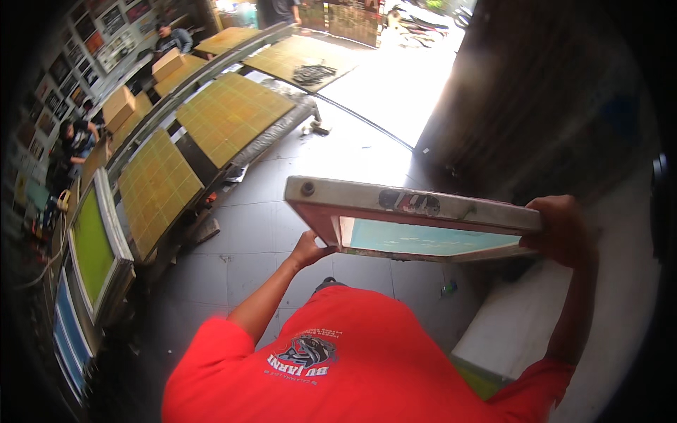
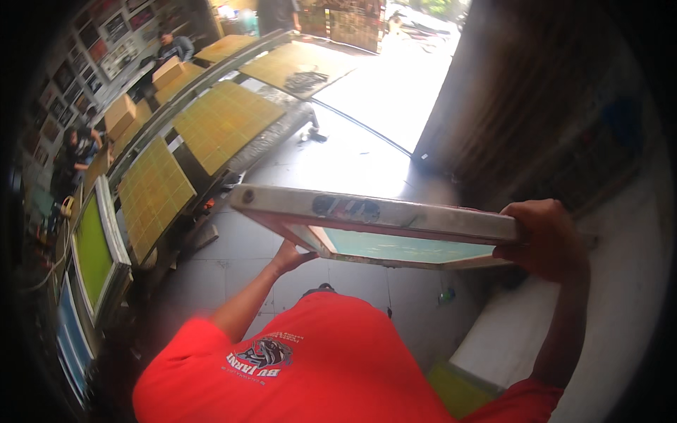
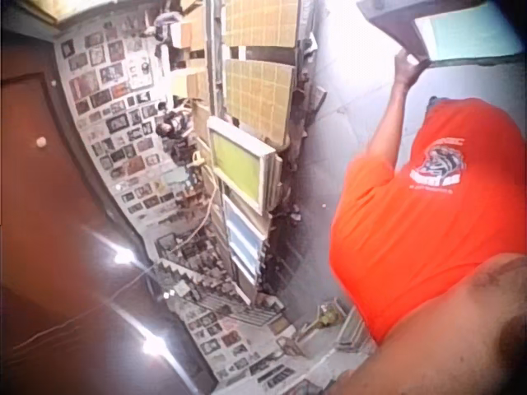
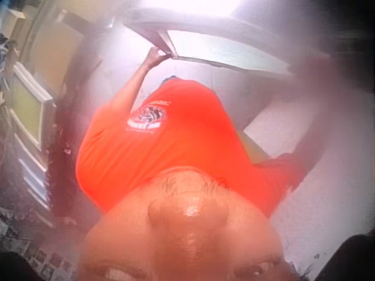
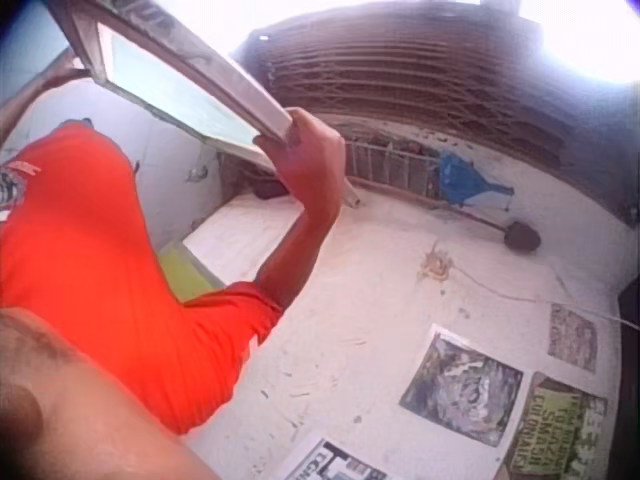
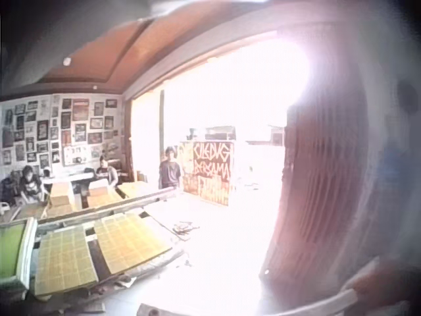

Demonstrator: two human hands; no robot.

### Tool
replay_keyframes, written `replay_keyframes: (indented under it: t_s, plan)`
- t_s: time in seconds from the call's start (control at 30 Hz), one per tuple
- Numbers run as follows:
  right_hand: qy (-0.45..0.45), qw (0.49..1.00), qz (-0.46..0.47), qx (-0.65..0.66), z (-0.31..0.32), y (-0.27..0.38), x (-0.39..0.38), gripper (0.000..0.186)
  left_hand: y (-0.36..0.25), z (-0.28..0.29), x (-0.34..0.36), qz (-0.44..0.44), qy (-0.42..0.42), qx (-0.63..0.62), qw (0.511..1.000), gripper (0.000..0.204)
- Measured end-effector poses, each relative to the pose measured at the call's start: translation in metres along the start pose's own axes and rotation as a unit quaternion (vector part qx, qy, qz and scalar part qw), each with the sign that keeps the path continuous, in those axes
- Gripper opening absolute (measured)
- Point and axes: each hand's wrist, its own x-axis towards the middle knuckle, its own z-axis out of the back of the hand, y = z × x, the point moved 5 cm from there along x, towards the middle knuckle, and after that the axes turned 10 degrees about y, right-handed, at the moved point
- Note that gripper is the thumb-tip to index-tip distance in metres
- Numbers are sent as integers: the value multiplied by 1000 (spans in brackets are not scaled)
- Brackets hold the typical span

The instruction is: The person adjusts a screen printing frame on a press using a tool and secures it by hand.

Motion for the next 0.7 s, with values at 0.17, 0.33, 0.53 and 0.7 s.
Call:
replay_keyframes:
  t_s: [0.17,0.33,0.53,0.7]
  plan:
    - [-110,970,178,-126,71,62,116,53,75,41,-53,-24,-214,-63,974,45]
    - [-311,894,321,36,114,122,253,67,48,122,-96,-13,-506,-128,853,72]
    - [-249,946,100,184,-105,-39,444,73,30,210,-109,6,-635,-230,738,55]
    - [70,813,88,572,-368,-71,506,39,51,225,-109,172,-652,-281,683,70]
